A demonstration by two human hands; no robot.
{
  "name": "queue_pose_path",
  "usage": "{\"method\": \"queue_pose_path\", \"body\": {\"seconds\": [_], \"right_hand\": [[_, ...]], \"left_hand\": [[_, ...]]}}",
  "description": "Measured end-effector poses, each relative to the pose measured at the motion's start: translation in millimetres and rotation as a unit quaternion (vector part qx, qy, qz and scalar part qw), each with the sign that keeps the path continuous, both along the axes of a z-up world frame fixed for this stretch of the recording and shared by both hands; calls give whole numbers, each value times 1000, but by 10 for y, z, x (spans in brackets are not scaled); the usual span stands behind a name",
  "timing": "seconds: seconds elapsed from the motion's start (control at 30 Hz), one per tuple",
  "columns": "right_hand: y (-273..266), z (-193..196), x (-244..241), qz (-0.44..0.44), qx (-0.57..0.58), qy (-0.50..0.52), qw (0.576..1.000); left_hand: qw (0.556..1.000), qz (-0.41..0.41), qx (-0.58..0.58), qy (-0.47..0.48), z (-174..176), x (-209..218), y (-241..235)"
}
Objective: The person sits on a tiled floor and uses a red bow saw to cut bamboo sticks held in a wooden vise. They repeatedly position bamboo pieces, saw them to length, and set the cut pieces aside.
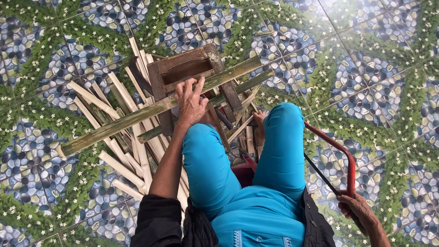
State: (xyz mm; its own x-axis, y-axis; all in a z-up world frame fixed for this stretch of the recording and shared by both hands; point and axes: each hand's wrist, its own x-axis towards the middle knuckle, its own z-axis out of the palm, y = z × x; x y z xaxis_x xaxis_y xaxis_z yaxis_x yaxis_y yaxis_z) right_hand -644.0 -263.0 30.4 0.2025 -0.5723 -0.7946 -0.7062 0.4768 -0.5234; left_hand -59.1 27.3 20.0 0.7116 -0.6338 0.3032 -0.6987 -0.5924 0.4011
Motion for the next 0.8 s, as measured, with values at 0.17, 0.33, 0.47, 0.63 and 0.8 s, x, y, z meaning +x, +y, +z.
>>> {"method": "queue_pose_path", "body": {"seconds": [0.17,0.33,0.47,0.63,0.8], "right_hand": [[-15,-14,3,25,-5,9,1000],[-142,-276,-171,60,-40,57,996],[-215,-403,-265,67,-73,66,993],[-232,-458,-374,55,-133,81,986],[-293,-615,-458,6,-161,56,985]], "left_hand": [[1000,-11,10,3,21,11,21],[999,-15,19,-21,-7,32,5],[997,-46,68,-5,116,98,-17],[993,-33,108,-20,-28,220,-30],[992,-16,118,-35,-148,298,-76]]}}
